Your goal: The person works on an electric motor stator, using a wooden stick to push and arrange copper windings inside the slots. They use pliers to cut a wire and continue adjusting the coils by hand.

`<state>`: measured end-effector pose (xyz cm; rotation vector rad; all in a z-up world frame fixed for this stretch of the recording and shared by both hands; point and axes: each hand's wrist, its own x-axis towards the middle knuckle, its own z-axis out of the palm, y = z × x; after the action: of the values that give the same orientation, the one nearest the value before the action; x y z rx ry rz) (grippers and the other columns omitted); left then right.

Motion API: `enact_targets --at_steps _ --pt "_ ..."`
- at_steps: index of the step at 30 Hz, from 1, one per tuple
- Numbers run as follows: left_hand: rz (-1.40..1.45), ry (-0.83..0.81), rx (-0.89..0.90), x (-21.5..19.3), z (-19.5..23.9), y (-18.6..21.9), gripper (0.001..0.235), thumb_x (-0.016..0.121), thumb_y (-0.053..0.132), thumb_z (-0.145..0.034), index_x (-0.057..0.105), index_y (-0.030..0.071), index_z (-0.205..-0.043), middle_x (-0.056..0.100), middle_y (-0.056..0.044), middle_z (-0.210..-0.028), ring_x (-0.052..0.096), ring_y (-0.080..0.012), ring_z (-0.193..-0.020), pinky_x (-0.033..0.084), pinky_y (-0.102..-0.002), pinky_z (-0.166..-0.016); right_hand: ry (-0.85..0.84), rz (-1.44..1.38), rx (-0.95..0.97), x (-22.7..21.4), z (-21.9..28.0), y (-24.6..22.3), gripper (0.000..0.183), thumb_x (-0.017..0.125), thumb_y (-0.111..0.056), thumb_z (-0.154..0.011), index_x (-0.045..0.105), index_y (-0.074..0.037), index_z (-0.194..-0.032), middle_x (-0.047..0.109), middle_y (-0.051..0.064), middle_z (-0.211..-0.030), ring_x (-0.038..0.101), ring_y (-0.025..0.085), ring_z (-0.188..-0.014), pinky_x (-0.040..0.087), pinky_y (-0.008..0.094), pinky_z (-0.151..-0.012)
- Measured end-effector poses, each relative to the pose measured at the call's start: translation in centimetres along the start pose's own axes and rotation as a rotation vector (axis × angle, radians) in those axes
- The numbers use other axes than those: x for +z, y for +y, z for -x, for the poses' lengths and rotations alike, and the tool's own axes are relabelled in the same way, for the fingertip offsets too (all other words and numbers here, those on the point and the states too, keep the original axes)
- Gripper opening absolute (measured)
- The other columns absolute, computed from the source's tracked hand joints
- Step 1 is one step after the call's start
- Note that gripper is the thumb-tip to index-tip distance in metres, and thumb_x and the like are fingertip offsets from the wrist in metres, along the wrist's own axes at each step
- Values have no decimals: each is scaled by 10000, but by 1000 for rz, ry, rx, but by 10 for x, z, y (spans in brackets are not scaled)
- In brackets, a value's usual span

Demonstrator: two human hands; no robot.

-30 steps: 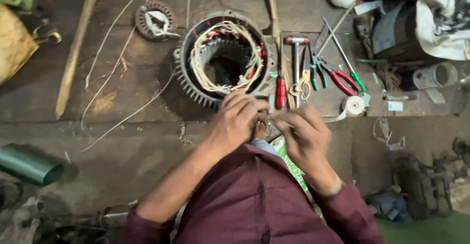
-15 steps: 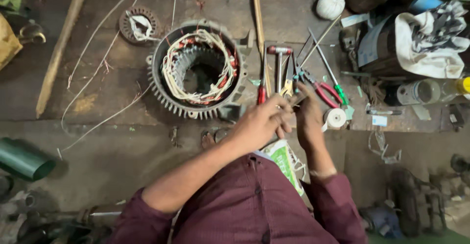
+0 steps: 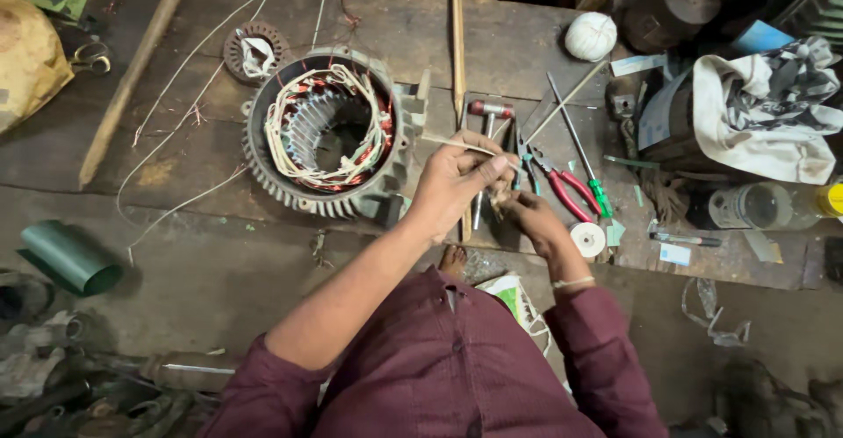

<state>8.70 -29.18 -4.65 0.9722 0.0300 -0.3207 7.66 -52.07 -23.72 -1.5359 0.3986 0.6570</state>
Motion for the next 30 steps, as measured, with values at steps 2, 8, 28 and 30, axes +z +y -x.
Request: enact_targets --at_steps 2,8,28,30 --pt "-66 -8 58 4 -10 -12 186 702 121 -972 620 5 -1093 749 -76 -1033 674 -92 -821 576 -255 -751 -43 -206 102 -14 17 -4 268 640 -262 -989 719 -59 -1145 686 9 -939 598 117 -798 472 259 -694" --pt "-105 133 115 -4 -53 -77 195 748 125 -965 636 13 -1078 719 -47 -926 660 -89 -795 557 -238 -741 -213 -437 -17 -25 53 1 226 632 -228 -987 680 -68 -1139 626 -26 -888 563 85 -787 435 247 -651" --pt "-77 260 23 -44 -92 -165 155 737 78 -946 643 12 -1050 731 -65 -959 695 -114 -858 575 -262 -768 -79 -98 -93 -5 72 26 384 649 -449 -978 556 -87 -895 585 -18 -716 532 106 -579 362 250 -526" --pt "-84 198 50 -39 -88 -150 153 711 88 -950 610 26 -1047 747 -68 -996 701 -117 -881 575 -261 -773 -83 -54 -59 -11 64 25 361 628 -439 -997 602 -88 -917 622 -2 -734 577 109 -617 418 256 -563"
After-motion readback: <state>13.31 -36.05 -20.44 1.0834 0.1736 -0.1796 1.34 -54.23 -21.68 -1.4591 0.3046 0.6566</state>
